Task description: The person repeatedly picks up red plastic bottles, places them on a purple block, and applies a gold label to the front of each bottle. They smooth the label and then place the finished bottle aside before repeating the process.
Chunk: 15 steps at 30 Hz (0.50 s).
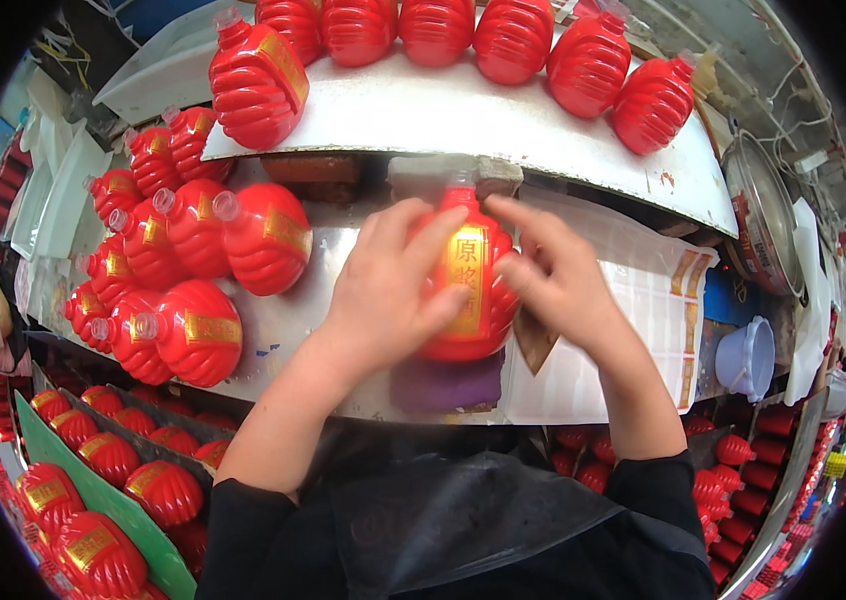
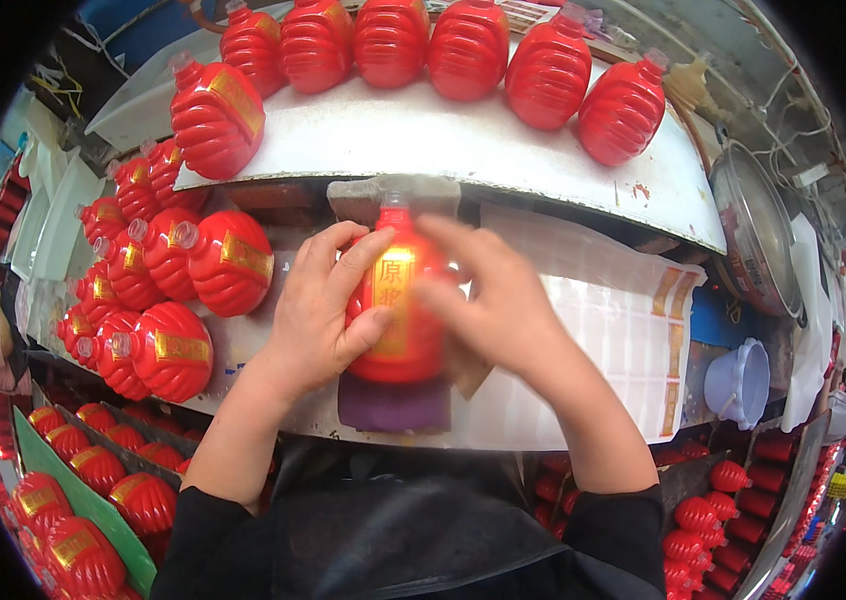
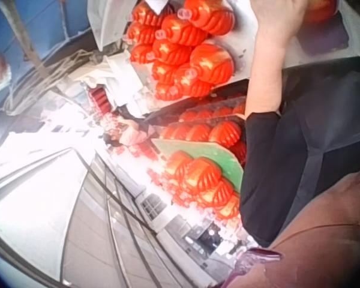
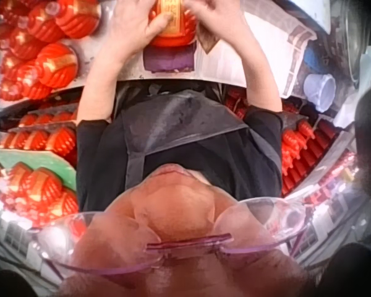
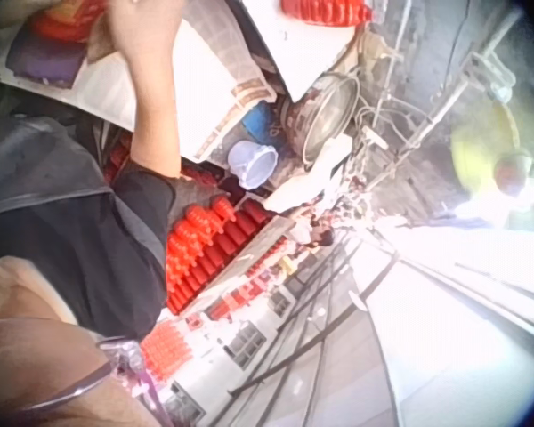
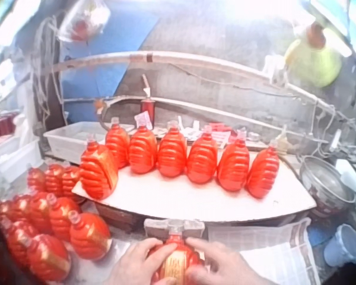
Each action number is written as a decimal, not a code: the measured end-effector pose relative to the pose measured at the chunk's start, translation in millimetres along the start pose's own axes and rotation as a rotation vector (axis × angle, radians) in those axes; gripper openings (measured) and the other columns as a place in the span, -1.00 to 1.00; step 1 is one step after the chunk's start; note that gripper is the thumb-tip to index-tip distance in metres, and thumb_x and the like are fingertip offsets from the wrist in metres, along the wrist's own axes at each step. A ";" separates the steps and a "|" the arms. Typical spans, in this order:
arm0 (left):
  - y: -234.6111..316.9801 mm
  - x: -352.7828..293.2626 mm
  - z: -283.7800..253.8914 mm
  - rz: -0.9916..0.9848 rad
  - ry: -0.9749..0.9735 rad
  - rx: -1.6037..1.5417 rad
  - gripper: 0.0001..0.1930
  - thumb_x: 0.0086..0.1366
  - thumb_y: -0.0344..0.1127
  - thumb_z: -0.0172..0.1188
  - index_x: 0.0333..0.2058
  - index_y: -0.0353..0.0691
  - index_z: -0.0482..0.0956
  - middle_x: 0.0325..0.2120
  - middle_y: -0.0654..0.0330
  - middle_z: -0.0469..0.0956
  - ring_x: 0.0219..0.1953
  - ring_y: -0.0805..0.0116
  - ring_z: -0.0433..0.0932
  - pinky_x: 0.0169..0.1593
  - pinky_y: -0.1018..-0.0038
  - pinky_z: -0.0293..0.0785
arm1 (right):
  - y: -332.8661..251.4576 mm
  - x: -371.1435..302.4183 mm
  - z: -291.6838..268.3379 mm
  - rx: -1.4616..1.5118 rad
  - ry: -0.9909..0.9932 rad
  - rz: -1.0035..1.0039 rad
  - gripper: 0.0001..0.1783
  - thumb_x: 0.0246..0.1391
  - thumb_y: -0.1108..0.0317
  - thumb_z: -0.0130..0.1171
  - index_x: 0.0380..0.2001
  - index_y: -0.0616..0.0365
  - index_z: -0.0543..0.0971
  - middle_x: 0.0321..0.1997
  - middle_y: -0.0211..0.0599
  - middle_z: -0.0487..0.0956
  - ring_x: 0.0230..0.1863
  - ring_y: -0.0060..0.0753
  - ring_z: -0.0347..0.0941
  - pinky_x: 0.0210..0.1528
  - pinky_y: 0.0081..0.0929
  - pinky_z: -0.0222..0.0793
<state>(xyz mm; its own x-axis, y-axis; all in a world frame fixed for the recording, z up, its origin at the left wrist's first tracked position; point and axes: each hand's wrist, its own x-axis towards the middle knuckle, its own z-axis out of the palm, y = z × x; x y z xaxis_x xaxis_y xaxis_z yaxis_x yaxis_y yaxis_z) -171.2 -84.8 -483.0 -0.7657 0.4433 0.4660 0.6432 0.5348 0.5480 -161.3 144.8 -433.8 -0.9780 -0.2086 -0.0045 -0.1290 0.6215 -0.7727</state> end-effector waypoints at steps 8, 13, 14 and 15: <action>-1.5 -3.2 9.9 -0.100 0.026 -0.156 -0.05 0.06 -0.05 0.44 0.41 -0.17 0.27 0.23 -0.14 0.37 0.28 -0.20 0.33 0.37 0.03 0.27 | -12.6 11.1 -3.8 0.043 0.084 -0.424 -0.70 0.13 0.56 0.33 -0.04 0.27 0.62 -0.09 -0.24 0.70 -0.05 -0.46 0.64 0.03 -0.45 0.57; -2.5 -16.5 15.3 -0.133 0.137 -0.224 -0.24 0.38 0.08 0.24 0.37 -0.30 0.33 0.30 -0.12 0.36 0.37 -0.11 0.30 0.44 0.11 0.18 | -15.7 14.3 6.7 -0.349 0.473 -0.627 -0.74 0.03 0.59 0.40 -0.16 0.19 0.72 -0.21 -0.19 0.75 -0.23 -0.21 0.72 -0.17 -0.38 0.64; -2.5 -19.4 16.7 -0.179 0.158 -0.324 -0.29 0.42 0.05 0.18 0.36 -0.31 0.34 0.30 -0.12 0.36 0.38 -0.10 0.30 0.45 0.12 0.17 | -15.8 7.2 6.5 -0.388 0.436 -0.801 -0.76 -0.03 0.57 0.40 -0.23 0.14 0.74 -0.22 -0.25 0.75 -0.22 -0.20 0.72 -0.18 -0.38 0.64; -1.9 -22.9 18.1 -0.227 0.172 -0.427 -0.34 0.46 0.02 0.13 0.35 -0.33 0.35 0.30 -0.12 0.36 0.38 -0.09 0.30 0.45 0.13 0.16 | -18.1 -4.7 13.6 -0.406 0.344 -0.860 -0.76 -0.05 0.56 0.40 -0.24 0.13 0.75 -0.22 -0.25 0.75 -0.20 -0.21 0.72 -0.17 -0.37 0.64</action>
<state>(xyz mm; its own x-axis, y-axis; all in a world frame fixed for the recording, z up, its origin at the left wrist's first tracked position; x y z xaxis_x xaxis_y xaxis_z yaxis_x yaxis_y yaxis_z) -155.0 -82.9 -507.2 -0.8973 0.2061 0.3904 0.4337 0.2466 0.8667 -152.2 124.3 -428.4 -0.5130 -0.5177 0.6847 -0.7956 0.5861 -0.1530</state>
